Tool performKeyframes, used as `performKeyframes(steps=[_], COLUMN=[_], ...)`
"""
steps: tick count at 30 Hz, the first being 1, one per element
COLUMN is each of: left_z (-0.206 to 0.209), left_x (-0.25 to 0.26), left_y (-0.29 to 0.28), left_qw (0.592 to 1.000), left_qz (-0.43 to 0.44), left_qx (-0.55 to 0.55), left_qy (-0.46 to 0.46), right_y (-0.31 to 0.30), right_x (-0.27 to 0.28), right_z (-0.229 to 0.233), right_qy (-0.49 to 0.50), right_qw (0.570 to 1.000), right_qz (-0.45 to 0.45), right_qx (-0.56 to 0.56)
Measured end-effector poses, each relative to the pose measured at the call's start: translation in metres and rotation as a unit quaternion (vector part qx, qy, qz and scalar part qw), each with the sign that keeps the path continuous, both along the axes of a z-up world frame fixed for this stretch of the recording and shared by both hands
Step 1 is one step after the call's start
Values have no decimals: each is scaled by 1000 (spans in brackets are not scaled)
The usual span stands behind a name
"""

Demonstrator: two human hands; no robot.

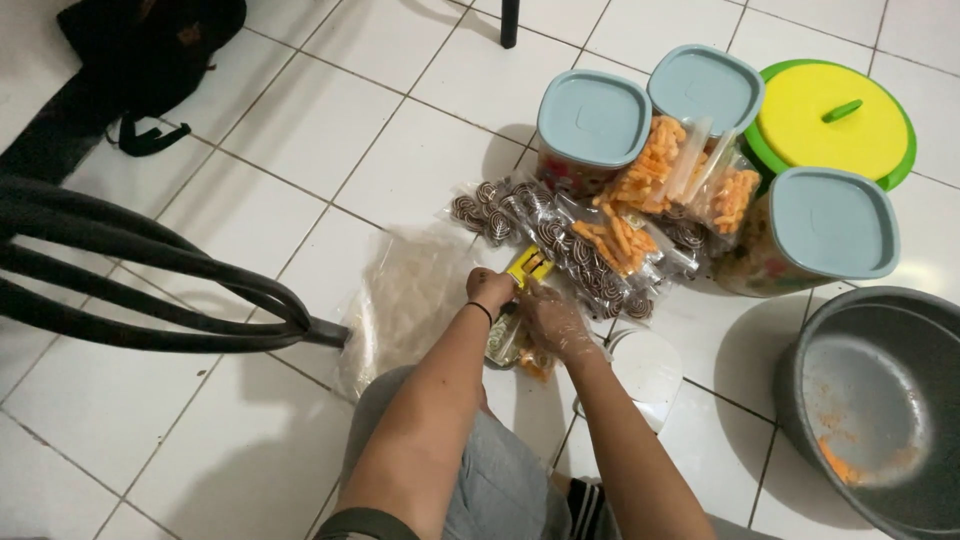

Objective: Packing small snacks into plastic bags and weighing them on a digital scale.

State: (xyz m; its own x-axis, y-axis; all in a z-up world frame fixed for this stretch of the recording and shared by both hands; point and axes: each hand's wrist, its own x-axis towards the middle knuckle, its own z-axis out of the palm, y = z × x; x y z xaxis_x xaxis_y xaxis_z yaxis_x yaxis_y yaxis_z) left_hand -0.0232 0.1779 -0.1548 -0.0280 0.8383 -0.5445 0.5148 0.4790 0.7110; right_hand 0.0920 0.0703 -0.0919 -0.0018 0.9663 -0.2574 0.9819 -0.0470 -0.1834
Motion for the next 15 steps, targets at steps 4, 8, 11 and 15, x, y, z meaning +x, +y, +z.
performKeyframes(steps=[4, 8, 11, 15], left_z=[17, 91, 92, 90], left_x=[-5, -14, -12, -4], left_y=[-4, -21, -21, -16], left_qw=[999, 999, 996, 989], left_qz=[20, -33, -74, -114], left_qx=[-13, -3, 12, 50], left_qy=[-46, -2, 38, 79], right_y=[-5, -3, -6, -3], right_x=[-8, -9, -14, -22], right_z=[25, 27, 46, 60], right_qy=[11, 5, 14, -2], right_qw=[1000, 1000, 1000, 999], right_qz=[6, 4, -1, -33], right_qx=[14, 6, -5, -23])
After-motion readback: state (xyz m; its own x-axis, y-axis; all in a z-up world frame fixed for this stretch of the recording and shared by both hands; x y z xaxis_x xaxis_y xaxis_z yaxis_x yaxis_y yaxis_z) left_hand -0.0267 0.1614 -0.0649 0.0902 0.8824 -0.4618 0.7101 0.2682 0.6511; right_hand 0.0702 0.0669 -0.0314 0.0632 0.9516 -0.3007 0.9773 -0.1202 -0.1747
